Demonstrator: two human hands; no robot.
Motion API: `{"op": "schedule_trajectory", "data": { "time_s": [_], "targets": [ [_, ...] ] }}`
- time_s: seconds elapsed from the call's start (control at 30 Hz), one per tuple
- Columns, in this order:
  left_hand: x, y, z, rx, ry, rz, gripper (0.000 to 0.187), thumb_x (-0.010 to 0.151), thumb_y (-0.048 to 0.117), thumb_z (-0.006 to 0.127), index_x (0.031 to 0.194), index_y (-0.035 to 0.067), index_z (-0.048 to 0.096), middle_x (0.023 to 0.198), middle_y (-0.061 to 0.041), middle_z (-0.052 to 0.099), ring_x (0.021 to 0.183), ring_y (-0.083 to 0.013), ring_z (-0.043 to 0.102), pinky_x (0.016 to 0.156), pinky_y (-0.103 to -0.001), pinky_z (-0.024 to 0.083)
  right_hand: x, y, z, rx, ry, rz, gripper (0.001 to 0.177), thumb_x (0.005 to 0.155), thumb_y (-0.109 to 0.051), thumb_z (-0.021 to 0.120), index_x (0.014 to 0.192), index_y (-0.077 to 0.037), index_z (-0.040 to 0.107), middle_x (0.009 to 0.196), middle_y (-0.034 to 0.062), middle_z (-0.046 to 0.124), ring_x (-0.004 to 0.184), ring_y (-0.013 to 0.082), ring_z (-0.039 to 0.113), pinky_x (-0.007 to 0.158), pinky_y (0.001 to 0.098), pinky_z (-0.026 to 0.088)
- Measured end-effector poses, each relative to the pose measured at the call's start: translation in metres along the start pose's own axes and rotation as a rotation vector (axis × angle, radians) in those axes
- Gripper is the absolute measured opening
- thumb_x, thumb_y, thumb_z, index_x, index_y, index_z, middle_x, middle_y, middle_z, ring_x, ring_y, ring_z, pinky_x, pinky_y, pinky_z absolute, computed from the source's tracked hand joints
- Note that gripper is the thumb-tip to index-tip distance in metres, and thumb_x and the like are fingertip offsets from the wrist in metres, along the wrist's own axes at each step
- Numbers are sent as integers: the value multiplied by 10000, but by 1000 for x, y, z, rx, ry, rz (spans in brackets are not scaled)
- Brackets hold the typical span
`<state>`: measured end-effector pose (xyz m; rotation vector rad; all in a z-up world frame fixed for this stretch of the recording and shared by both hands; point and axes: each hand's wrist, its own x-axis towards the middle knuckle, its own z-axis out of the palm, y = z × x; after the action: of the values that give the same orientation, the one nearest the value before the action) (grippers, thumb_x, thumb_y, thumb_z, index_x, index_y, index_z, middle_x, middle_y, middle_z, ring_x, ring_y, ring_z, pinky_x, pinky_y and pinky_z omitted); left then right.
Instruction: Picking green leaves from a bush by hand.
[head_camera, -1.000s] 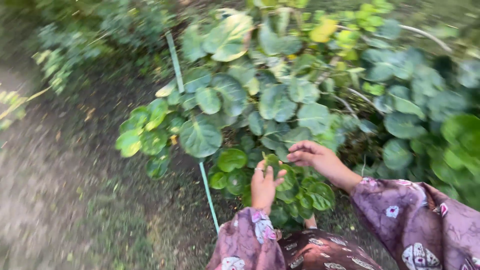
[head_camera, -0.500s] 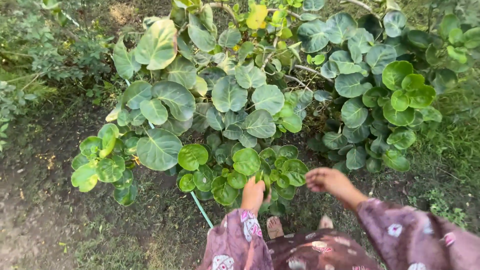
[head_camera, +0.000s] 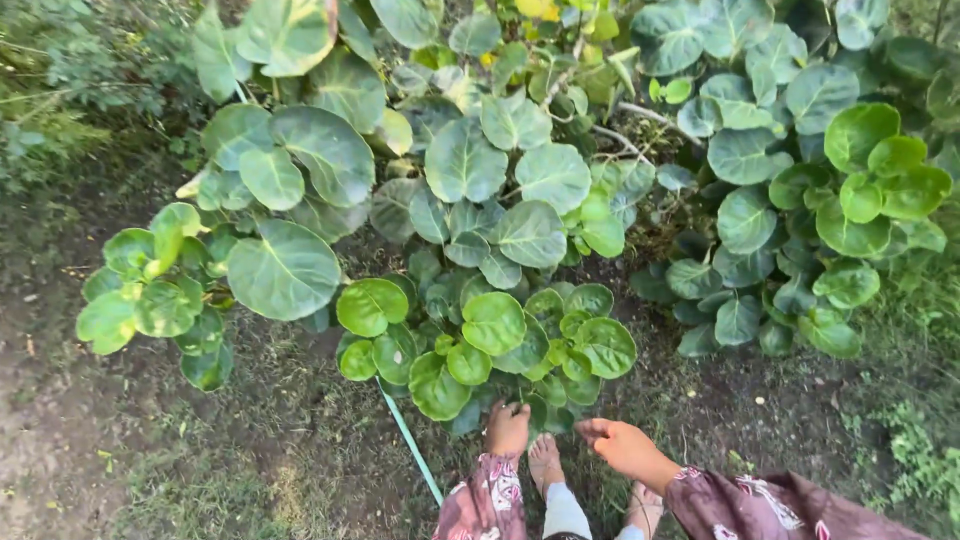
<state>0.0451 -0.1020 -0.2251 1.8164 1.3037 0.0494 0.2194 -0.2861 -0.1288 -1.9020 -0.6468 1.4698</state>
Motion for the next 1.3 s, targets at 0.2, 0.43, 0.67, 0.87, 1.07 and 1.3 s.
{"op": "schedule_trajectory", "data": {
  "time_s": [0.2,0.43,0.67,0.87,1.07,1.3],
  "targets": [
    [-49,51,-12,-569,-265,-288,332,972,216,667,1210,-5,735,1131,-177,789,935,-256,695,837,-368,545,-22,-42,7,-109,156,188,430,977,-409,590,1349,-204,656,1231,43,766,1124,184,709,1004,313,506],
    [-117,142,-76,-1126,-409,-668,303,944,153,608,1201,-7,623,1070,-123,726,887,-282,711,767,-484,538,-14,-94,3,378,138,287,444,985,-368,659,1151,9,825,1026,167,781,841,196,628,805,356,443],
    [-103,125,-66,-1406,-461,-614,221,958,70,639,1152,-35,651,1098,-140,737,976,-270,735,930,-443,589,8,-100,5,576,234,112,271,876,-176,655,1013,17,786,928,148,813,804,221,748,758,348,564],
    [-91,143,-92,-1146,-475,-624,197,934,106,688,1100,5,653,1075,-110,731,983,-241,708,895,-434,573,12,-94,3,444,356,210,264,938,-180,593,1013,-4,775,926,129,795,847,223,735,798,341,528],
    [-87,151,-93,-992,-469,-642,234,913,132,715,1112,29,650,1069,-90,726,984,-227,706,898,-438,570,6,-39,-22,307,455,-106,257,924,-85,529,887,16,763,901,120,751,838,191,657,790,317,494],
    [-75,150,-60,-995,-478,-622,291,934,116,617,1211,27,623,1100,-126,724,999,-281,719,893,-480,595,-57,-113,-67,703,369,51,193,897,-85,681,1084,-41,669,933,59,807,850,125,715,792,272,563]
  ]
}}
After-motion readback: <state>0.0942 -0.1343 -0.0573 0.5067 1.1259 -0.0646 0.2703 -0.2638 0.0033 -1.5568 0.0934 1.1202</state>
